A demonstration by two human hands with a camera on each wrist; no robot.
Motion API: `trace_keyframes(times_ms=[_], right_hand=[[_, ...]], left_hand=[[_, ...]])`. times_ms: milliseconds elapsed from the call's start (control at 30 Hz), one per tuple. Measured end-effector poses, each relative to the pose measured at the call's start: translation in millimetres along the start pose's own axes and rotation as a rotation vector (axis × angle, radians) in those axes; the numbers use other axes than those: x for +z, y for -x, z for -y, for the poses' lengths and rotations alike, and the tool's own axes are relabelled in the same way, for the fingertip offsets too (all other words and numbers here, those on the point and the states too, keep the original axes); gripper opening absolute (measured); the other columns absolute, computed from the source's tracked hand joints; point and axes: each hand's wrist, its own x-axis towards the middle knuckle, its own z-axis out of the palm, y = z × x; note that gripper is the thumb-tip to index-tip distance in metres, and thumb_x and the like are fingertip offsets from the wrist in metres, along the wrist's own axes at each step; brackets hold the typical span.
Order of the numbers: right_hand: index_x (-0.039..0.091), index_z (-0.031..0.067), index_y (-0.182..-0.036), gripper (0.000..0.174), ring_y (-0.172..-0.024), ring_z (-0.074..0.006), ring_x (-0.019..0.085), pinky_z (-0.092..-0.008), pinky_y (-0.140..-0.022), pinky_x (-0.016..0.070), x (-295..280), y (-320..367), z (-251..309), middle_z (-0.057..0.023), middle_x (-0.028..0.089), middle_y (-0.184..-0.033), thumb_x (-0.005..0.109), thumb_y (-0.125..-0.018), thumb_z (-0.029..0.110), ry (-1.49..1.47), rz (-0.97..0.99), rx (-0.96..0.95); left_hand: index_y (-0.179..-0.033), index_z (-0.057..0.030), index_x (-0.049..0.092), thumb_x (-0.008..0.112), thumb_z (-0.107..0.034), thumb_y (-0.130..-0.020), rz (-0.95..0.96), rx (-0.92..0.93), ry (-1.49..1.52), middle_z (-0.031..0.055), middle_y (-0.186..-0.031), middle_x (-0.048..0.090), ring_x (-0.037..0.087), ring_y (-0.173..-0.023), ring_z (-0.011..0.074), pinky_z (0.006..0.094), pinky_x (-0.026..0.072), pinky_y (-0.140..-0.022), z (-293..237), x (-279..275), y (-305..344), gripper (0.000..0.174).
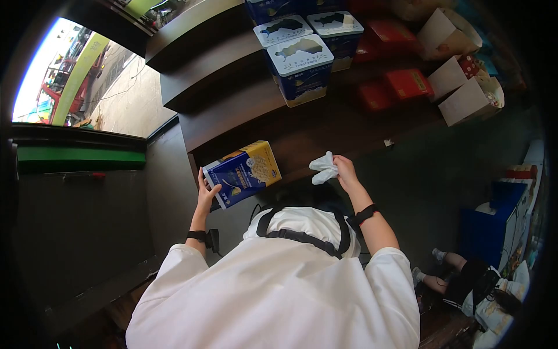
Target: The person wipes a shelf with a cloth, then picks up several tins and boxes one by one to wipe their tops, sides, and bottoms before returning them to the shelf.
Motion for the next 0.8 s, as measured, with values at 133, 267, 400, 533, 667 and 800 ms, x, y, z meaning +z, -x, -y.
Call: trace_keyframes(times_ms=[133,267,400,533,667,800], right_hand=[[0.063,-0.0005,-0.096,0.024,-0.078,-0.0156,0.059,-0.0286,-0.07,0.0462,54.8,-46.5,-3.2,-0.0067,0.063,-0.086,0.046,-0.083,0.01,0.133,0.181,-0.036],[0.065,0.0002,-0.093,0.026,-0.08,-0.0133,0.058,-0.0275,-0.072,0.0446,108.3,-78.8,-23.7,-0.0062,0.064,-0.087,0.048,-0.09,0.02,0.194,0.195,-0.052],[0.067,0.0011,-0.099,0.039,-0.087,-0.0145,0.058,-0.0285,-0.079,0.0437,143.4,-78.9,-34.1,-0.0065,0.066,-0.093,0.052,-0.091,0.037,0.337,0.226,0.006],[0.068,0.0035,-0.102,0.05,-0.083,-0.0191,0.061,-0.0322,-0.077,0.0466,154.0,-61.2,-31.9,-0.0107,0.067,-0.093,0.062,-0.081,0.049,0.726,0.251,-0.226],[0.069,0.004,-0.097,0.05,-0.077,-0.021,0.062,-0.0338,-0.071,0.0481,150.8,-67.5,-36.1,-0.0119,0.066,-0.083,0.068,-0.075,0.049,0.827,0.259,-0.38],[0.068,0.0032,-0.089,0.043,-0.074,-0.0195,0.061,-0.0324,-0.07,0.0478,149.0,-61.3,-28.8,-0.01,0.065,-0.08,0.071,-0.075,0.043,0.755,0.259,-0.329]], left_hand=[[-0.147,-0.0204,-0.01,0.08,-0.028,-0.064,0.013,0.026,-0.015,0.0222,-0.134,0.036,0.045,-0.118,0.0339,0.0436,0.0402,-0.098,5.3,7.5,19.3,0.122],[-0.146,-0.0225,-0.011,0.081,-0.021,-0.06,-0.03,0.081,-0.152,0.0208,-0.141,0.027,0.037,-0.127,0.0359,0.0453,0.0316,-0.106,8.4,19.5,36.6,0.126],[-0.146,-0.0219,-0.01,0.082,-0.022,-0.058,-0.088,0.135,-0.253,0.0185,-0.139,0.024,0.037,-0.126,0.036,0.044,0.0344,-0.105,16.4,28.1,48.6,0.128],[-0.146,-0.0214,-0.008,0.084,-0.022,-0.056,-0.147,0.204,-0.275,0.0192,-0.136,0.028,0.037,-0.125,0.0361,0.0436,0.036,-0.104,22.1,35.0,55.0,0.128],[-0.145,-0.0196,0.001,0.081,-0.027,-0.061,-0.1,0.175,-0.32,0.017,-0.131,0.035,0.039,-0.123,0.0336,0.0417,0.0343,-0.104,17.5,24.1,61.3,0.116],[-0.137,-0.0159,0.019,0.067,-0.035,-0.074,-0.027,0.131,-0.1,0.0132,-0.123,0.04,0.043,-0.117,0.0276,0.04,0.0327,-0.102,21.8,8.7,44.8,0.081]])
